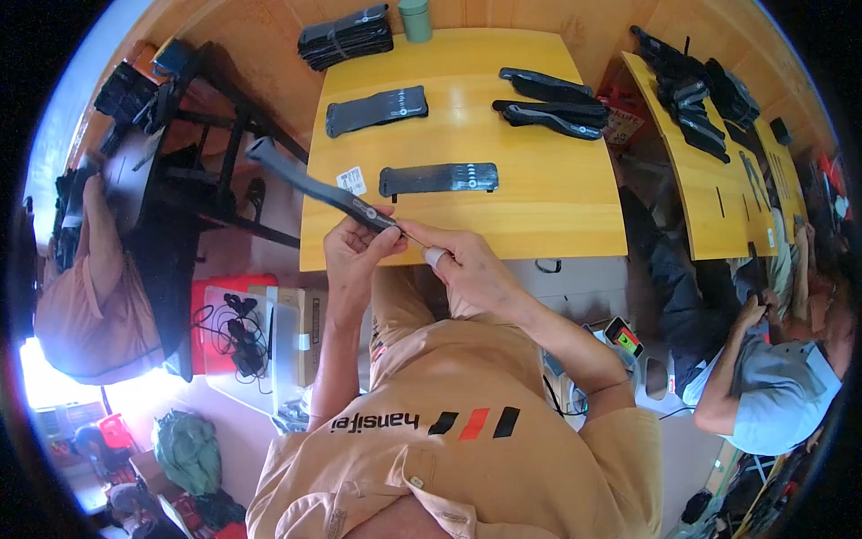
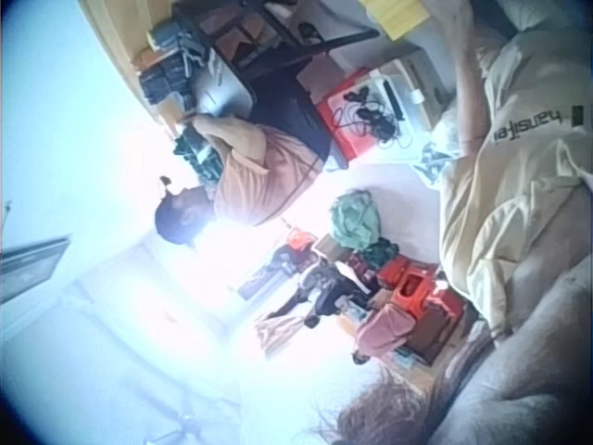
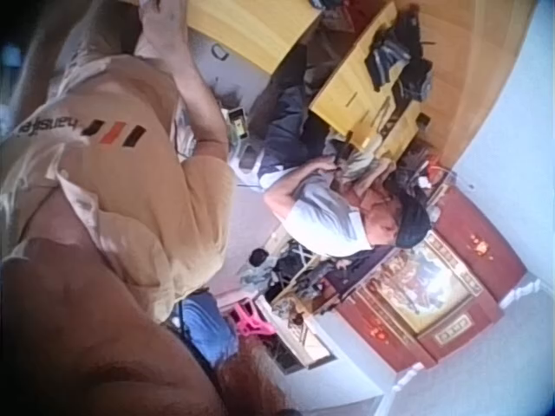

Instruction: The worker is applying white tape or labels to black textile straps and using a small precision tool to press them into place.

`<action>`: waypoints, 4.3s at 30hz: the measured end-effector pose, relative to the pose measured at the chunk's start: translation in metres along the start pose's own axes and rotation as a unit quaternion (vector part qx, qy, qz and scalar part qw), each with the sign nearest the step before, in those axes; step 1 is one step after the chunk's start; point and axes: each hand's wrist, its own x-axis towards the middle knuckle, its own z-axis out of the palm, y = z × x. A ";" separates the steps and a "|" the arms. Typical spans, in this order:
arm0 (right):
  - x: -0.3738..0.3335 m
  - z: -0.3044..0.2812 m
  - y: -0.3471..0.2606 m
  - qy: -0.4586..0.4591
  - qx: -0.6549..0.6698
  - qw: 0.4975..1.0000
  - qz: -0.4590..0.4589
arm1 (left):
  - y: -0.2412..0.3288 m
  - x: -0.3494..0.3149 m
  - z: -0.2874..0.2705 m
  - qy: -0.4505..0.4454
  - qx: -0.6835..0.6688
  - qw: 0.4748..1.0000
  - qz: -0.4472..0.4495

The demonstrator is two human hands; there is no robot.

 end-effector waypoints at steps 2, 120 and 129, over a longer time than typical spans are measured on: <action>0.000 0.000 -0.006 -0.004 0.023 0.999 0.035 | -0.005 0.001 0.001 0.015 0.004 1.000 0.017; -0.024 -0.035 -0.027 -0.126 0.285 0.938 0.151 | 0.018 -0.005 0.000 -0.180 0.167 0.968 -0.061; -0.014 -0.021 -0.022 0.017 0.072 0.997 -0.032 | 0.016 -0.011 0.011 -0.085 0.058 0.993 -0.066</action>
